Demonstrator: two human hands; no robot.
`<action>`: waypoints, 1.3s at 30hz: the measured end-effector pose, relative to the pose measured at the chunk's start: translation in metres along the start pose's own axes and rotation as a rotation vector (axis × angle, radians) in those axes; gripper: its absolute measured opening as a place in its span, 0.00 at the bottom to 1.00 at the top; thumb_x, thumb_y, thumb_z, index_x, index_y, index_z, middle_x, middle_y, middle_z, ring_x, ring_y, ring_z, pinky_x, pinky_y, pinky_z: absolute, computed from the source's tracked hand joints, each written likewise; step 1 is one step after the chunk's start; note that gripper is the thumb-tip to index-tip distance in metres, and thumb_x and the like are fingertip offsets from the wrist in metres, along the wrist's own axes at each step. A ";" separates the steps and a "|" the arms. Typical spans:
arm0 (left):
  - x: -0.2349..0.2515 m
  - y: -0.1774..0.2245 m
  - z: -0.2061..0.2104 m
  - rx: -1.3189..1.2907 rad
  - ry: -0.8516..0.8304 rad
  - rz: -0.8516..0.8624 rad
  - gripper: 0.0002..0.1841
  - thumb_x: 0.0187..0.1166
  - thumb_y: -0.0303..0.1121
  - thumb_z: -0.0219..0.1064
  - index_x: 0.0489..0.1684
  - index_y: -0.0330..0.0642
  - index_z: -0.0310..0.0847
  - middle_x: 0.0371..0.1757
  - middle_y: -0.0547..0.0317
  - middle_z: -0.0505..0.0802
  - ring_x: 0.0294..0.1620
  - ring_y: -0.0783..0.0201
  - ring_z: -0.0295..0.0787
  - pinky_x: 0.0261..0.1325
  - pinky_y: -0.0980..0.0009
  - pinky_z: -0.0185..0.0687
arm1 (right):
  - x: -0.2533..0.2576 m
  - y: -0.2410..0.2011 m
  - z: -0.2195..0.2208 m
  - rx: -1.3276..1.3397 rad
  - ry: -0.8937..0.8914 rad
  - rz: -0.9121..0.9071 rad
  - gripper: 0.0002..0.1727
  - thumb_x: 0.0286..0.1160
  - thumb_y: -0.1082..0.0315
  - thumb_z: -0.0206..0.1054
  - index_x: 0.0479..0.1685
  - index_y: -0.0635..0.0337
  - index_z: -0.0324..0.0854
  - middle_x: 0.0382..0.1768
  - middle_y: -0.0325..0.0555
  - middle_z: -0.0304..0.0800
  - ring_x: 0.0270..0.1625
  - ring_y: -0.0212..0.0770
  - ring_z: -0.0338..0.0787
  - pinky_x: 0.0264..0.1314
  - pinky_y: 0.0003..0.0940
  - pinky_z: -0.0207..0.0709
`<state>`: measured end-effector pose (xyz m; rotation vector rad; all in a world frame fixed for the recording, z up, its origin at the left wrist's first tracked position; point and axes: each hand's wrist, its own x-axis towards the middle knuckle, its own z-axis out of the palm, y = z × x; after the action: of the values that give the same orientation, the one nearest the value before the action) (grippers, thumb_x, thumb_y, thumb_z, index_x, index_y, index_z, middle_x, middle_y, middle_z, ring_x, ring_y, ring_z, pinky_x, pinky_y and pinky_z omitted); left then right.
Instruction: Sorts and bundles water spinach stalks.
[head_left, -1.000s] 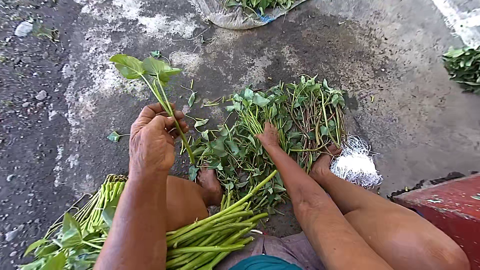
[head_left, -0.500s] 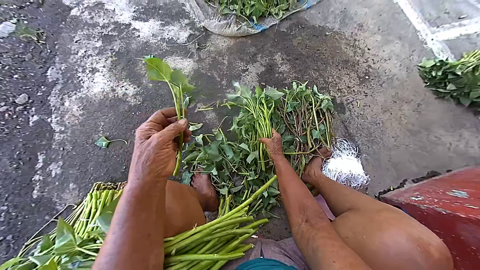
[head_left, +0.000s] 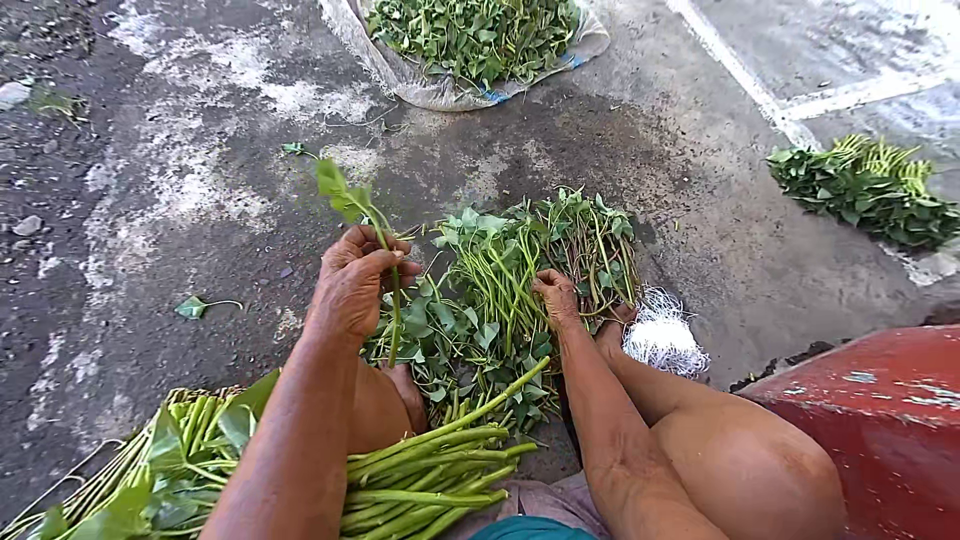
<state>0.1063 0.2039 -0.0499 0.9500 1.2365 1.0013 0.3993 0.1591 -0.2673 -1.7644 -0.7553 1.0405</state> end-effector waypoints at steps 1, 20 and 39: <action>0.000 0.001 0.002 -0.016 -0.010 -0.018 0.11 0.84 0.16 0.54 0.52 0.40 0.75 0.44 0.54 0.90 0.31 0.63 0.92 0.36 0.68 0.93 | -0.002 -0.005 0.000 0.084 0.002 -0.025 0.08 0.79 0.76 0.65 0.51 0.72 0.82 0.39 0.51 0.88 0.38 0.37 0.87 0.43 0.32 0.83; 0.004 -0.005 0.010 -0.204 -0.057 -0.099 0.15 0.88 0.18 0.52 0.66 0.35 0.78 0.53 0.47 0.93 0.50 0.55 0.94 0.56 0.59 0.90 | -0.074 -0.127 0.081 0.329 -0.509 -0.584 0.07 0.78 0.78 0.63 0.45 0.71 0.86 0.38 0.41 0.91 0.37 0.28 0.89 0.47 0.27 0.87; -0.006 -0.010 -0.001 -0.027 0.029 -0.011 0.10 0.86 0.20 0.58 0.60 0.38 0.75 0.42 0.55 0.90 0.36 0.60 0.94 0.46 0.57 0.96 | -0.044 -0.081 0.078 0.171 -0.693 -0.375 0.13 0.84 0.72 0.62 0.60 0.71 0.84 0.53 0.53 0.92 0.52 0.38 0.91 0.60 0.37 0.85</action>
<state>0.1060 0.1955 -0.0582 0.9096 1.2477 1.0237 0.3063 0.1850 -0.1954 -1.0412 -1.3149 1.4105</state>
